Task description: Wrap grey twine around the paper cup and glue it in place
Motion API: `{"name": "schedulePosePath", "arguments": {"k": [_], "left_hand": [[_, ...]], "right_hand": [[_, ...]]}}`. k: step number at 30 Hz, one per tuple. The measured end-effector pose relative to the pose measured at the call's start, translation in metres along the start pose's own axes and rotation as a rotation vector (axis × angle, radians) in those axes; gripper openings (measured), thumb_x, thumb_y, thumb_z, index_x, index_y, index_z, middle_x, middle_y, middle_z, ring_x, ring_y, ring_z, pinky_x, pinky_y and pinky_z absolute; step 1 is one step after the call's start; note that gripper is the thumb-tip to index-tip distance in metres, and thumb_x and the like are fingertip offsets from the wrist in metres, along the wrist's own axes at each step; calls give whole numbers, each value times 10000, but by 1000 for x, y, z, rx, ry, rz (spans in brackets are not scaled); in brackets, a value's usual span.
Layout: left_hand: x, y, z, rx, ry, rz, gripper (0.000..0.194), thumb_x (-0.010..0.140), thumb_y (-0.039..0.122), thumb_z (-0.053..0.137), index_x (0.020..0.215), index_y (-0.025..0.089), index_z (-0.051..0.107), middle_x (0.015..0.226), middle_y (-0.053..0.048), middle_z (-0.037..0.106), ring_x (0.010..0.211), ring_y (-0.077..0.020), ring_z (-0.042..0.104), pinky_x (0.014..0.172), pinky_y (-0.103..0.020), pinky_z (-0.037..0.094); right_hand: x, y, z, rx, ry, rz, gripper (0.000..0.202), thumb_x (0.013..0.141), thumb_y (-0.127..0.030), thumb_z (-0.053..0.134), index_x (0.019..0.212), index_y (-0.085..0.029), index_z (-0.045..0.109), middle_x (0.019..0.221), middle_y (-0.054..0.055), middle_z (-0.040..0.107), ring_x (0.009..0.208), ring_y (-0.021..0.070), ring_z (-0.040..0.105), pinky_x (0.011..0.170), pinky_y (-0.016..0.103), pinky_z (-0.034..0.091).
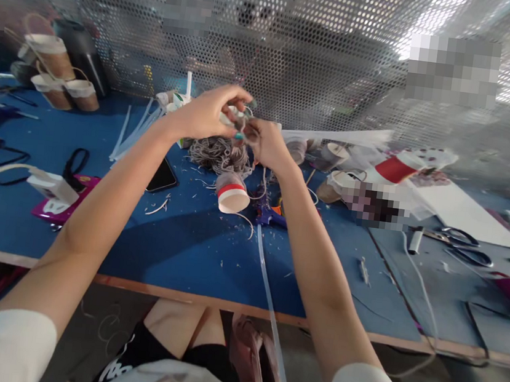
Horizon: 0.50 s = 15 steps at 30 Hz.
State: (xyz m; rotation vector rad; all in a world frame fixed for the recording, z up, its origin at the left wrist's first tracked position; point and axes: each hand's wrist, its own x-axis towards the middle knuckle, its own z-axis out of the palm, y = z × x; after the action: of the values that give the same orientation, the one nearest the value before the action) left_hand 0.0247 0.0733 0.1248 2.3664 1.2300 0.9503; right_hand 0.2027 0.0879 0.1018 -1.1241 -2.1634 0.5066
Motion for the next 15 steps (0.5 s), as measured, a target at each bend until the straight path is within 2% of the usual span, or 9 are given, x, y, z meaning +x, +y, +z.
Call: {"name": "schedulePosePath", "arguments": {"k": [3, 5, 8, 11, 15], "left_hand": [[5, -24, 1, -35, -99, -101, 600, 770, 171, 719, 1322, 242, 494, 1370, -87, 552, 1117, -240, 658, 869, -328, 556], [8, -37, 8, -90, -180, -122, 668, 757, 138, 712, 1363, 258, 457, 1428, -89, 526, 1161, -234, 643, 854, -294, 551], [11, -49, 24, -101, -289, -82, 625, 731, 80, 705, 1318, 212, 538, 1351, -81, 623, 1183, -228, 638, 919, -288, 536], [12, -57, 44, 8, -216, -67, 477, 729, 72, 722, 1193, 160, 656, 1222, -82, 713, 1176, -246, 653, 1040, -333, 487], [15, -65, 63, 91, -92, -142, 442, 766, 80, 714, 1195, 177, 677, 1289, -82, 696, 1233, -260, 633, 1111, -358, 440]], "right_hand": [[-1, -4, -6, -85, 69, -62, 174, 740, -64, 433, 675, -223, 460, 734, 32, 615, 821, 216, 613, 881, 370, 490], [-1, -6, -5, -138, 87, -88, 189, 724, -47, 422, 675, -228, 399, 749, 31, 599, 856, 220, 607, 901, 365, 468], [-1, -9, -2, -156, 96, -96, 229, 724, -25, 414, 677, -235, 335, 746, 29, 585, 845, 208, 596, 885, 342, 464], [-3, -13, -4, -118, 135, -103, 251, 767, -33, 419, 665, -240, 318, 709, 17, 572, 792, 185, 579, 845, 311, 483], [-11, -27, -19, 2, 244, -162, 242, 850, -126, 446, 660, -254, 368, 664, 3, 556, 744, 167, 580, 768, 287, 524]]}}
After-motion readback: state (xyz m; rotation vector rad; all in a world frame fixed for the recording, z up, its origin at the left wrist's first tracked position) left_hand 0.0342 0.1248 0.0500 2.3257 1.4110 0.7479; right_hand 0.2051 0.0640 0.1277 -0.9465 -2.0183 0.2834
